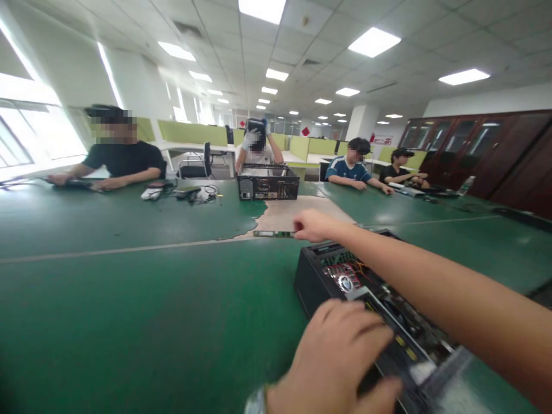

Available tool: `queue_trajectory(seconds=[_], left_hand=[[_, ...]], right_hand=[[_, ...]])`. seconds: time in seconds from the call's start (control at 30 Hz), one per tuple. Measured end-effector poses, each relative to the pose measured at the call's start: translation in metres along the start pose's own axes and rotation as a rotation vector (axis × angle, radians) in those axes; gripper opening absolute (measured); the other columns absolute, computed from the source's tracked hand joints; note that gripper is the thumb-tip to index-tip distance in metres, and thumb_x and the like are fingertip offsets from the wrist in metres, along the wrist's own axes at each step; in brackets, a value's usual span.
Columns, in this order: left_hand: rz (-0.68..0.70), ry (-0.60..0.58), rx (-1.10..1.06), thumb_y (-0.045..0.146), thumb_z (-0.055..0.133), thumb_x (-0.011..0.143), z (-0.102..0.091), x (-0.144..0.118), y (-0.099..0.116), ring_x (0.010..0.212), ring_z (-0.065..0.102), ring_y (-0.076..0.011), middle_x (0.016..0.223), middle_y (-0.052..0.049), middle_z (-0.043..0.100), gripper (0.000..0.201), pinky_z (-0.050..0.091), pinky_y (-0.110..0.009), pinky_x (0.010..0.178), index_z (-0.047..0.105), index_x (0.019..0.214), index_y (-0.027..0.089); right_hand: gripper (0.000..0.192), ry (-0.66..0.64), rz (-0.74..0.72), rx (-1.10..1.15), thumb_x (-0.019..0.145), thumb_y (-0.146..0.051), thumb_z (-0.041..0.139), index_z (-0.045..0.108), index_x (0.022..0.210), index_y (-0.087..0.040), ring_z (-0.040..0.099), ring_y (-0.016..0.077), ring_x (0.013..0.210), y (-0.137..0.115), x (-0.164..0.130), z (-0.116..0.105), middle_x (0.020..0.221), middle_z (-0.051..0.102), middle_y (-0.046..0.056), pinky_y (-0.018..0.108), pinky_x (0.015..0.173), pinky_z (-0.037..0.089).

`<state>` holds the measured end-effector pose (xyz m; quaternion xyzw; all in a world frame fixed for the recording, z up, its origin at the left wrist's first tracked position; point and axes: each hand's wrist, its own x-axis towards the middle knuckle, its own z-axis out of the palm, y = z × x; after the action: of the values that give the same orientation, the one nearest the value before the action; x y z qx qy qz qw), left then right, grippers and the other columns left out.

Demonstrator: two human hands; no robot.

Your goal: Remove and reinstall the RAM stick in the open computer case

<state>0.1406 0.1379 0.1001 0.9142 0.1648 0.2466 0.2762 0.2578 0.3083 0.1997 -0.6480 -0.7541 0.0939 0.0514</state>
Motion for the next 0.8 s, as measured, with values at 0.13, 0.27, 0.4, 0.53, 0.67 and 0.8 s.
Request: queue_trajectory(seconds=[0.13, 0.27, 0.4, 0.53, 0.67, 0.8], left_hand=[[0.050, -0.279, 0.391, 0.068, 0.035, 0.086, 0.007, 0.088, 0.016, 0.116, 0.054, -0.0288, 0.122, -0.008, 0.064, 0.062, 0.041, -0.045, 0.098, 0.060, 0.120, 0.023], [0.009, -0.347, 0.570, 0.076, 0.028, 0.083, 0.007, 0.068, 0.037, 0.101, 0.060, -0.0299, 0.102, -0.010, 0.069, 0.070, 0.044, -0.045, 0.087, 0.068, 0.099, 0.021], [0.081, -0.231, 0.576, 0.068, 0.034, 0.088, -0.017, -0.029, 0.064, 0.095, 0.057, -0.0263, 0.095, -0.006, 0.066, 0.057, 0.042, -0.042, 0.082, 0.066, 0.092, 0.021], [0.020, -0.228, 0.495, 0.061, 0.048, 0.087, -0.039, -0.122, 0.104, 0.091, 0.056, -0.0220, 0.092, -0.002, 0.063, 0.042, 0.038, -0.042, 0.088, 0.065, 0.090, 0.022], [0.005, -0.248, 0.400, 0.061, 0.058, 0.081, -0.048, -0.180, 0.137, 0.094, 0.054, -0.0216, 0.096, -0.002, 0.063, 0.039, 0.033, -0.042, 0.096, 0.065, 0.093, 0.024], [0.008, -0.344, 0.334, 0.057, 0.063, 0.079, -0.051, -0.205, 0.156, 0.093, 0.055, -0.0197, 0.096, 0.001, 0.064, 0.036, 0.032, -0.040, 0.100, 0.065, 0.095, 0.026]], right_hand=[[0.013, 0.191, 0.228, 0.095, 0.082, -0.028, 0.052, 0.054, 0.075, -0.018, 0.064, 0.0165, 0.063, 0.087, -0.143, -0.010, 0.075, 0.069, 0.005, 0.026, 0.059, 0.045], [0.020, 0.300, 0.317, 0.245, 0.087, -0.035, 0.043, 0.052, 0.079, -0.019, 0.066, 0.0164, 0.070, 0.107, -0.256, 0.008, 0.082, 0.071, 0.006, 0.025, 0.060, 0.048], [0.028, 0.545, 0.197, 0.189, 0.091, -0.045, 0.042, 0.054, 0.085, -0.021, 0.062, 0.0177, 0.078, 0.069, -0.341, 0.050, 0.086, 0.068, 0.003, 0.030, 0.070, 0.045], [0.016, 0.838, -0.126, 0.044, 0.093, -0.034, 0.046, 0.055, 0.092, -0.021, 0.059, 0.0169, 0.085, 0.010, -0.393, 0.099, 0.086, 0.062, 0.002, 0.029, 0.076, 0.044], [0.006, 1.054, -0.225, 0.034, 0.092, -0.024, 0.049, 0.052, 0.092, -0.020, 0.058, 0.0115, 0.068, -0.043, -0.425, 0.116, 0.077, 0.059, 0.000, 0.023, 0.066, 0.045], [0.012, 0.945, -0.204, -0.023, 0.094, -0.032, 0.048, 0.054, 0.094, -0.022, 0.064, 0.0116, 0.066, -0.067, -0.455, 0.111, 0.077, 0.065, -0.001, 0.020, 0.061, 0.047]])
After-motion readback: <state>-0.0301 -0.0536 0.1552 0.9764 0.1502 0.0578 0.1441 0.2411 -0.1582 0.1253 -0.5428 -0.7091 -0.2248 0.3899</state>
